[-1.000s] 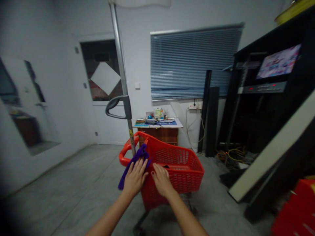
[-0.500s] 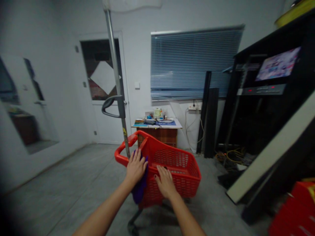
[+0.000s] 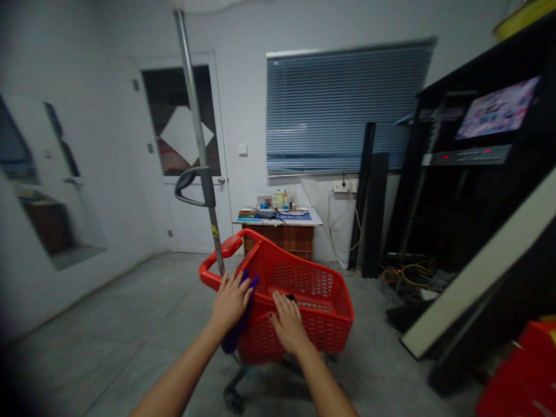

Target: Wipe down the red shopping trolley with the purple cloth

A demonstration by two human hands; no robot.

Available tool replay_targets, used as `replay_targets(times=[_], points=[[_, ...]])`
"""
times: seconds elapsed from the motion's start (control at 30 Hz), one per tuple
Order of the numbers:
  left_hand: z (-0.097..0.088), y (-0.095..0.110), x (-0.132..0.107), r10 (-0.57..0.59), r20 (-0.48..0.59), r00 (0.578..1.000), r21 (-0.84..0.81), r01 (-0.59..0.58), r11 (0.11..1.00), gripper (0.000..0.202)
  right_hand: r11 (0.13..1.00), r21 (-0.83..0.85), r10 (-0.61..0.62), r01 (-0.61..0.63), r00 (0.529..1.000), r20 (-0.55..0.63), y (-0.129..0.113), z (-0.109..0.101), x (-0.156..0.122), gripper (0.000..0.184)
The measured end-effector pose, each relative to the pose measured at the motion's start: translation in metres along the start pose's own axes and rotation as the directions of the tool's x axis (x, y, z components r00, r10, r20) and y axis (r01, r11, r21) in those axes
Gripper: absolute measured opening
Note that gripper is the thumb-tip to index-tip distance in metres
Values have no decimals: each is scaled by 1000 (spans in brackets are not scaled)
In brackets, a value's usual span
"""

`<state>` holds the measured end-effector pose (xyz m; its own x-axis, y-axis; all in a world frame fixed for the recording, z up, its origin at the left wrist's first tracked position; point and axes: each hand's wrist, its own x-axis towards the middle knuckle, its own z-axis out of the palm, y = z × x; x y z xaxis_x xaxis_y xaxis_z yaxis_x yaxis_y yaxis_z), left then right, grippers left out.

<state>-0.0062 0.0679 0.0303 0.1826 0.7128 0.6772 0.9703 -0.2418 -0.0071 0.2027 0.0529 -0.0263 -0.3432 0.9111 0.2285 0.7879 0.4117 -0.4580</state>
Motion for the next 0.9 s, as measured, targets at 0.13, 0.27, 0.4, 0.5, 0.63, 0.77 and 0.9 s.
replay_targets(times=[0.13,0.27,0.4,0.5,0.63,0.77,0.9], points=[[14,26,-7,-15,21,1000,-8,15,1000,35,1000,23,-10,9,999,36,-3,6,4,58],[24,48,-6,30,53,998,-50,-28,998,35,1000,-12,5,-5,1000,-22,5,7,-4,59],[13,20,-5,62,23,998,-37,-61,997,31,993,-102,57,-66,995,-86,30,-1,-21,59],[7,-2,-8,9,-19,1000,3,-9,1000,32,990,-136,36,-45,997,-68,39,-5,-28,57],[17,19,-12,-32,-1,999,8,32,999,33,987,-150,57,-64,997,-52,31,-2,-26,59],[31,55,-14,58,57,997,-74,-53,996,30,988,-140,56,-63,997,-53,21,-1,-25,60],[22,37,-10,67,53,996,-56,-64,996,30,988,-143,57,-62,998,-39,21,-6,-26,59]])
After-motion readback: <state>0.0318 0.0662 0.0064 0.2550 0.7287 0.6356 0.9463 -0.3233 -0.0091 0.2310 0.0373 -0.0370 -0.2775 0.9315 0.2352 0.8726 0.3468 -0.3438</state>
